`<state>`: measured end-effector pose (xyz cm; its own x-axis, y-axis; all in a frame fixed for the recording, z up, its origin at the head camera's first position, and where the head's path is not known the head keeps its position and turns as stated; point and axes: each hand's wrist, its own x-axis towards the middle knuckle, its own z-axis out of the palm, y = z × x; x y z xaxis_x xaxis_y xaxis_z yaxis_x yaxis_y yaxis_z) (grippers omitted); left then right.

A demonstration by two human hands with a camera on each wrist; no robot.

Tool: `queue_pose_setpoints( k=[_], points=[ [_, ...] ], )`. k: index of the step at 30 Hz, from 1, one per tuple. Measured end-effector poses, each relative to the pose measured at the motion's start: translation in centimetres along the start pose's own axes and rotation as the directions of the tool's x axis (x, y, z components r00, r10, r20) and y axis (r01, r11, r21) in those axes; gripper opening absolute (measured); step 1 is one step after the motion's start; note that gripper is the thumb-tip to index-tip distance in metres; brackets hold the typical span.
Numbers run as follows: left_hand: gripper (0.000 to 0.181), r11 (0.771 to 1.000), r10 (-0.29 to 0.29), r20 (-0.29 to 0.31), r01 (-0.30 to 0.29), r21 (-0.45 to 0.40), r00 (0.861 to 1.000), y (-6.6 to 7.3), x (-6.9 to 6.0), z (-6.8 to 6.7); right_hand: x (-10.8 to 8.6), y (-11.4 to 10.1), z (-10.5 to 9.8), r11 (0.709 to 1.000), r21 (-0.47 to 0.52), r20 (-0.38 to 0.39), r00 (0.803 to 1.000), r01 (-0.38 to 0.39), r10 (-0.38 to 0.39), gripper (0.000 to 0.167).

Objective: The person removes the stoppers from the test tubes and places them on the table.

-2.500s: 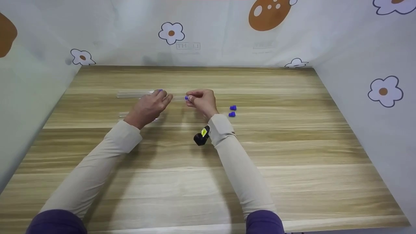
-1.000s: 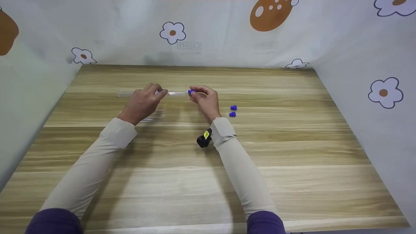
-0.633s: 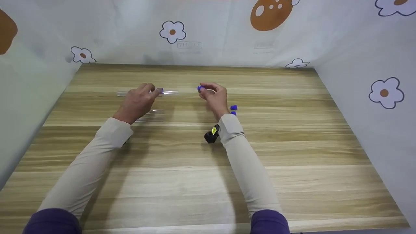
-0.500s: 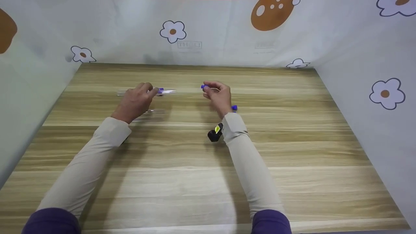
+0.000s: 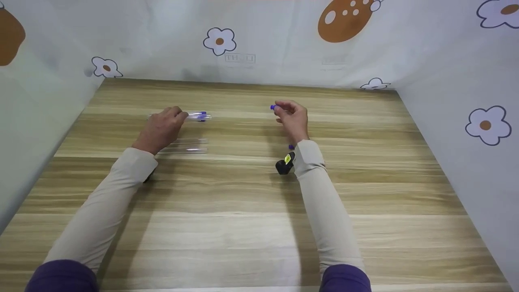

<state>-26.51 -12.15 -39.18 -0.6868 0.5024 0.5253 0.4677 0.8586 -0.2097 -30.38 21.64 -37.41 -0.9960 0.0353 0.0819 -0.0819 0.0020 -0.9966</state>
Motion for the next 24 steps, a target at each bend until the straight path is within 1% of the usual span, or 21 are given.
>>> queue_pose_setpoints(
  k=[3, 8, 10, 13, 16, 18, 20, 24],
  points=[
    [0.011, 1.0, -0.007, 0.025, 0.007, -0.01, 1.0, -0.2, -0.2, 0.2, 0.2, 0.2, -0.9, 0.999, -0.042, -0.006, 1.0, -0.011, 0.011, 0.024],
    [0.011, 0.999, -0.023, 0.068, 0.025, -0.031, 0.997, -0.5, -0.3, 0.4, 0.4, 0.4, -2.0, 0.992, -0.118, -0.018, 0.999, -0.049, 0.047, 0.015],
    [0.011, 0.999, -0.034, 0.088, 0.037, -0.035, 0.996, -0.6, -0.3, 0.4, 0.4, 0.5, -2.3, 0.987, -0.148, -0.029, 0.997, -0.068, 0.064, 0.014],
    [0.011, 0.997, -0.052, 0.122, 0.058, -0.045, 0.991, -0.7, -0.2, 0.4, 0.4, 0.6, -2.7, 0.974, -0.204, -0.05, 0.994, -0.101, 0.093, 0.02],
    [0.012, 0.995, -0.074, 0.149, 0.082, -0.051, 0.986, -0.8, -0.1, 0.5, 0.5, 0.7, -3.1, 0.949, -0.286, -0.067, 0.991, -0.132, 0.117, 0.029],
    [0.012, 0.993, -0.088, 0.171, 0.1, -0.06, 0.981, -0.9, -0.1, 0.5, 0.5, 0.9, -3.4, 0.926, -0.348, -0.073, 0.989, -0.147, 0.13, 0.032],
    [0.013, 0.991, -0.105, 0.194, 0.12, -0.066, 0.975, -0.9, -0.1, 0.5, 0.6, 1.1, -3.6, 0.905, -0.396, -0.076, 0.988, -0.156, 0.137, 0.033],
    [0.014, 0.983, -0.13, 0.251, 0.158, -0.094, 0.959, -1.0, -0.1, 0.5, 0.8, 1.6, -3.9, 0.875, -0.456, -0.088, 0.986, -0.165, 0.141, 0.031]
  ],
)
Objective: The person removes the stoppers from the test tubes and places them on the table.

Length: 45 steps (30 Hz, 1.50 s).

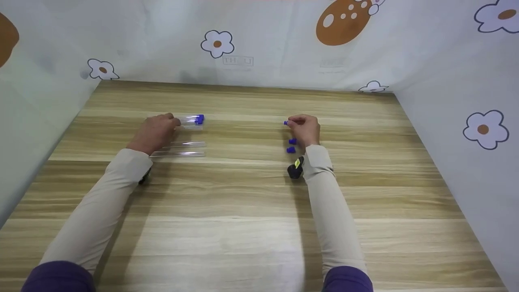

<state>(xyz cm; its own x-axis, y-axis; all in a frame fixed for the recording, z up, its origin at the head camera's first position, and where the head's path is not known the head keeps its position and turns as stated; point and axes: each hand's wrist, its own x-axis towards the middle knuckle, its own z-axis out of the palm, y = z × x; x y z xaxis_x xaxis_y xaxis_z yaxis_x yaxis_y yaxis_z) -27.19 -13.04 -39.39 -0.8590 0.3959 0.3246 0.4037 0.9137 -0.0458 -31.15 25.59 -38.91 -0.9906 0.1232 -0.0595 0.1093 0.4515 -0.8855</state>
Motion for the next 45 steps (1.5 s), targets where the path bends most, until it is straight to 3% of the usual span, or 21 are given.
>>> queue_pose_setpoints(
  k=[12, 26, 33, 39, 45],
  points=[
    [0.017, 1.0, -0.015, 0.056, 0.015, 0.002, 0.998, -0.1, 0.1, 0.0, 0.5, 1.1, 0.1, 0.989, -0.141, -0.003, 0.999, -0.053, 0.053, 0.026],
    [0.015, 0.999, -0.031, 0.126, 0.032, -0.011, 0.992, 0.0, 0.3, 0.0, 0.7, 1.2, 0.4, 0.96, -0.278, -0.037, 0.999, -0.022, 0.012, 0.021],
    [0.014, 1.0, -0.014, 0.122, 0.014, 0.001, 0.992, -0.1, 0.5, 0.1, 0.8, 1.4, 0.1, 0.941, -0.338, -0.03, 0.999, 0.016, -0.028, 0.022],
    [0.014, 1.0, -0.016, 0.094, 0.015, 0.01, 0.995, 0.0, 0.7, 0.2, 0.9, 1.2, 0.0, 0.938, -0.343, -0.033, 0.998, 0.042, -0.057, 0.021],
    [0.014, 0.999, -0.028, 0.117, 0.023, 0.047, 0.993, 0.0, 0.3, 0.4, 0.7, 1.3, 0.0, 0.951, -0.309, -0.004, 1.0, 0.021, -0.023, 0.025]
  ],
)
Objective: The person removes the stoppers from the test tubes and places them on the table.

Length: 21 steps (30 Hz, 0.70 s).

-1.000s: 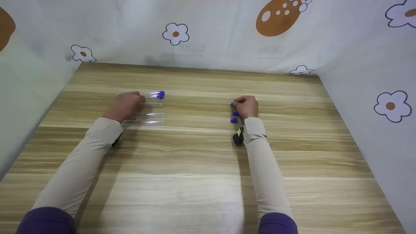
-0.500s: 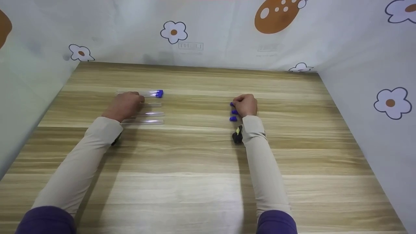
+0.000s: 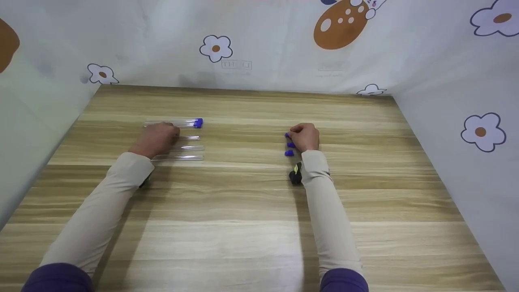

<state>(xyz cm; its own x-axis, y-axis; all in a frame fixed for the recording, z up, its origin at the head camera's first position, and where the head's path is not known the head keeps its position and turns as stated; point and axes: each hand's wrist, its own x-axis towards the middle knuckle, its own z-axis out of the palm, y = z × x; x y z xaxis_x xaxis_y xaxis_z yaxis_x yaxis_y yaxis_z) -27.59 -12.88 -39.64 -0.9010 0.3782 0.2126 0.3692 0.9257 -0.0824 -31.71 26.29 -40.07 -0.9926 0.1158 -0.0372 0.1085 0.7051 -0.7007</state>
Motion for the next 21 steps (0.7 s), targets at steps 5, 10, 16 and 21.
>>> queue_pose_setpoints(
  k=[5, 10, 16, 21],
  points=[
    [0.013, 1.0, -0.002, -0.013, 0.001, -0.031, 1.0, -0.2, -0.3, -0.2, -0.2, -0.1, -0.4, 0.998, 0.054, -0.017, 1.0, -0.012, 0.013, 0.027],
    [0.014, 0.996, -0.005, 0.013, 0.006, -0.087, 1.0, -0.4, -0.2, -0.7, -0.7, -0.9, -0.9, 0.995, 0.095, -0.077, 0.997, -0.014, 0.021, 0.027],
    [0.013, 0.994, -0.035, 0.049, 0.04, -0.104, 0.998, -0.5, -0.3, -0.6, -1.4, -2.6, 0.0, 0.989, 0.144, -0.13, 0.991, -0.012, 0.031, 0.024],
    [0.015, 0.992, -0.041, 0.054, 0.047, -0.12, 0.998, -0.2, -0.4, -0.5, -2.0, -4.1, 1.1, 0.98, 0.198, -0.118, 0.993, 0.036, -0.012, 0.024]
  ],
)
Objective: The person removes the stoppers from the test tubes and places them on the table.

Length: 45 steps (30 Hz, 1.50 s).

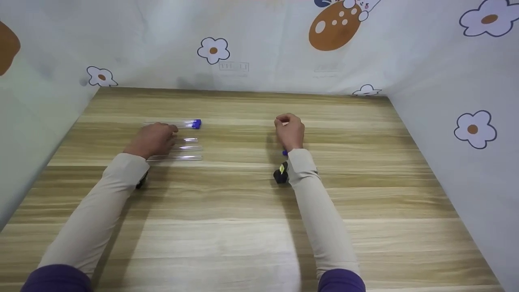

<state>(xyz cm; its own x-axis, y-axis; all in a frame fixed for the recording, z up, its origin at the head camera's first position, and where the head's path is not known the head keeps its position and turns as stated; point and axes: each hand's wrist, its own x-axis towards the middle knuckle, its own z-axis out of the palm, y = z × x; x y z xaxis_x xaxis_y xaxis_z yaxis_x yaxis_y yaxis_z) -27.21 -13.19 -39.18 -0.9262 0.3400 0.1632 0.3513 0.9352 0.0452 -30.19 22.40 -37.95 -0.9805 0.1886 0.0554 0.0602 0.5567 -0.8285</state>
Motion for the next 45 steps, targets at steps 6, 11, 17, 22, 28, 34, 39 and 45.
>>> queue_pose_setpoints(
  k=[6, 11, 17, 22, 28, 34, 39, 45],
  points=[
    [0.015, 0.999, 0.041, -0.054, -0.041, 0.01, 0.998, -0.1, 0.0, 0.1, -0.7, -1.5, 1.2, 0.994, 0.078, 0.03, 0.996, 0.08, -0.082, 0.025],
    [0.014, 0.999, 0.044, -0.07, -0.044, 0.001, 0.997, -0.2, -0.3, 0.2, -1.4, -2.2, 2.0, 0.991, 0.104, 0.071, 0.993, 0.087, -0.095, 0.025],
    [0.014, 0.999, 0.021, -0.064, -0.022, -0.029, 0.998, -0.1, -0.5, 0.1, -2.0, -2.5, 2.7, 0.987, 0.158, 0.122, 0.991, 0.041, -0.06, 0.026],
    [0.023, 0.999, 0.014, -0.193, -0.023, -0.045, 0.981, 0.1, -0.7, 0.1, -2.4, -2.9, 3.3, 0.963, 0.269, 0.165, 0.986, -0.031, -0.015, 0.03],
    [0.017, 1.0, -0.023, -0.39, 0.029, 0.01, 0.92, 0.2, -1.5, 0.3, -2.8, -3.8, 4.7, 0.895, 0.422, 0.223, 0.973, -0.145, 0.053, 0.022],
    [0.017, 0.998, -0.019, -0.454, 0.04, 0.037, 0.891, 0.7, -1.3, 0.2, -3.1, -4.0, 5.0, 0.867, 0.46, 0.258, 0.963, -0.194, 0.079, 0.031],
    [0.021, 0.999, -0.011, -0.489, 0.032, 0.033, 0.872, 0.7, -1.0, -0.2, -3.2, -4.5, 5.6, 0.827, 0.512, 0.308, 0.948, -0.232, 0.075, 0.036],
    [0.021, 0.999, -0.005, -0.481, 0.023, 0.031, 0.877, 0.7, -0.2, 0.2, -2.8, -4.9, 6.2, 0.812, 0.532, 0.309, 0.948, -0.242, 0.08, 0.037]
  ],
)
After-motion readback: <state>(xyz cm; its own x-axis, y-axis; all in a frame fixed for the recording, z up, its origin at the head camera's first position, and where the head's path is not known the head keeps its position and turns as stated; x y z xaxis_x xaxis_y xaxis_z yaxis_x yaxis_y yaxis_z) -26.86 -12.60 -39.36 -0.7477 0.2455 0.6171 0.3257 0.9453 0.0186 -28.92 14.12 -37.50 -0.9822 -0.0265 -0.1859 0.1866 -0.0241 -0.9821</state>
